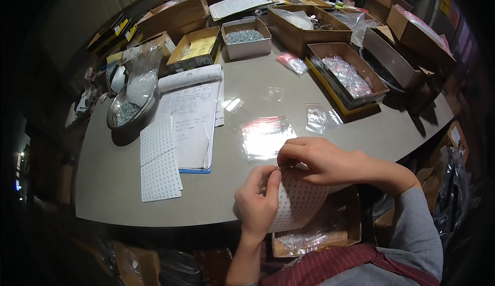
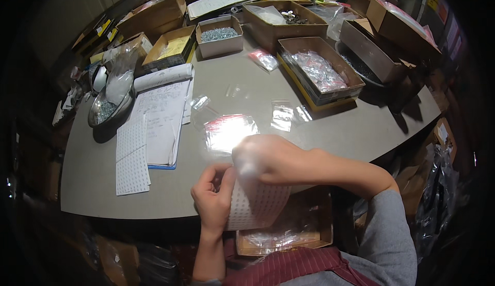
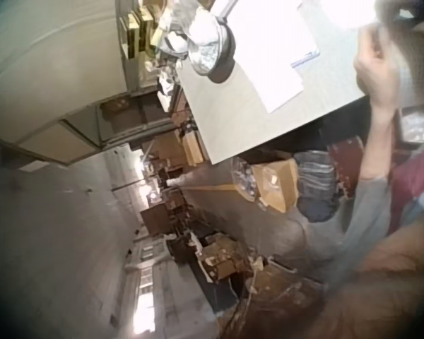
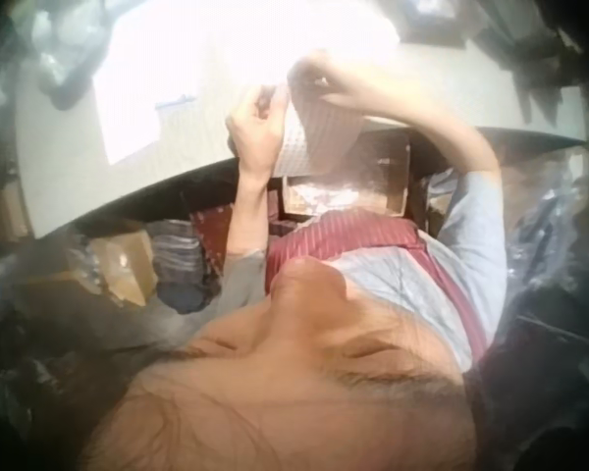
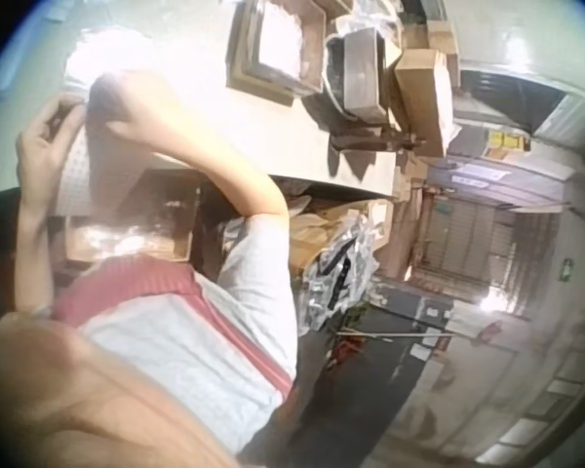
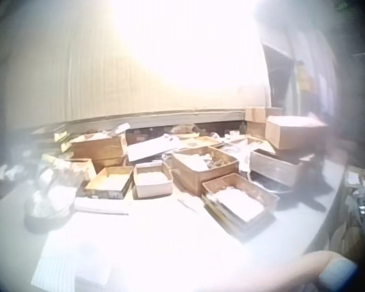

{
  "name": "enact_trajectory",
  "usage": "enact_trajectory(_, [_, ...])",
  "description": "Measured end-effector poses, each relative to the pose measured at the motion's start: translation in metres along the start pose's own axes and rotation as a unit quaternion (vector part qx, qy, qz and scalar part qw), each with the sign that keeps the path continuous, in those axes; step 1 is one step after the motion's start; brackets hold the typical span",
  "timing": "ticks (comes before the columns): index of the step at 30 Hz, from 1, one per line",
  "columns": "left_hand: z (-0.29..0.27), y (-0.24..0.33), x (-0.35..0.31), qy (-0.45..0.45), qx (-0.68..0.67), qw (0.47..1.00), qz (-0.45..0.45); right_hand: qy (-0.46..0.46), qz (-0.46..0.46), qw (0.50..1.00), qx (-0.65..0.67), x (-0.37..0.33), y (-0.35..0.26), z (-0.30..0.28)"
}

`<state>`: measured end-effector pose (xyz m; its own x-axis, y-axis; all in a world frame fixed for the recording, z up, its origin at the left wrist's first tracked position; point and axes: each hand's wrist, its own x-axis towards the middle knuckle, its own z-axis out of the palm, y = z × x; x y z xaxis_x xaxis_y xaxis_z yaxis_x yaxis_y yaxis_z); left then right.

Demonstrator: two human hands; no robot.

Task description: The person repeatedly peels small adhesive labels from a perforated sheet and places them onto small clear plastic bags on a cluttered work table. The person handles the label sheet and bags by hand, moving the bags aside as needed.

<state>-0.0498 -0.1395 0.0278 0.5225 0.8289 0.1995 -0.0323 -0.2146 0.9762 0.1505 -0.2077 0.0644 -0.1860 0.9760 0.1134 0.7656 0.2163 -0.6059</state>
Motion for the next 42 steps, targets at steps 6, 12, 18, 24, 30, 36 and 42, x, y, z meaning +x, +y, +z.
enact_trajectory(6, [0.0, -0.002, -0.001, -0.002, 0.02, 1.0, -0.015, 0.11, -0.099, 0.981, -0.127, -0.003, -0.003, 0.011])
enact_trajectory(12, [0.002, -0.006, 0.0, 0.012, 0.05, 0.999, 0.019, 0.143, -0.22, 0.915, -0.306, -0.01, -0.012, 0.019])
enact_trajectory(18, [0.001, -0.003, 0.001, 0.007, 0.062, 0.998, -0.014, 0.12, -0.093, 0.988, -0.032, 0.013, 0.009, -0.015])
enact_trajectory(24, [0.005, -0.011, 0.002, 0.012, 0.028, 0.999, 0.017, -0.008, 0.131, 0.99, -0.058, 0.056, 0.064, -0.037])
enact_trajectory(30, [-0.001, -0.005, 0.001, -0.017, 0.06, 0.998, -0.027, -0.048, 0.228, 0.949, -0.212, 0.053, 0.072, -0.059])
enact_trajectory(36, [0.0, -0.005, 0.0, -0.002, 0.048, 0.998, -0.03, 0.0, 0.116, 0.991, -0.063, 0.052, 0.066, -0.052])
enact_trajectory(42, [0.002, -0.003, 0.001, -0.002, 0.022, 1.0, -0.016, 0.066, 0.047, 0.988, -0.131, 0.061, 0.063, -0.018])
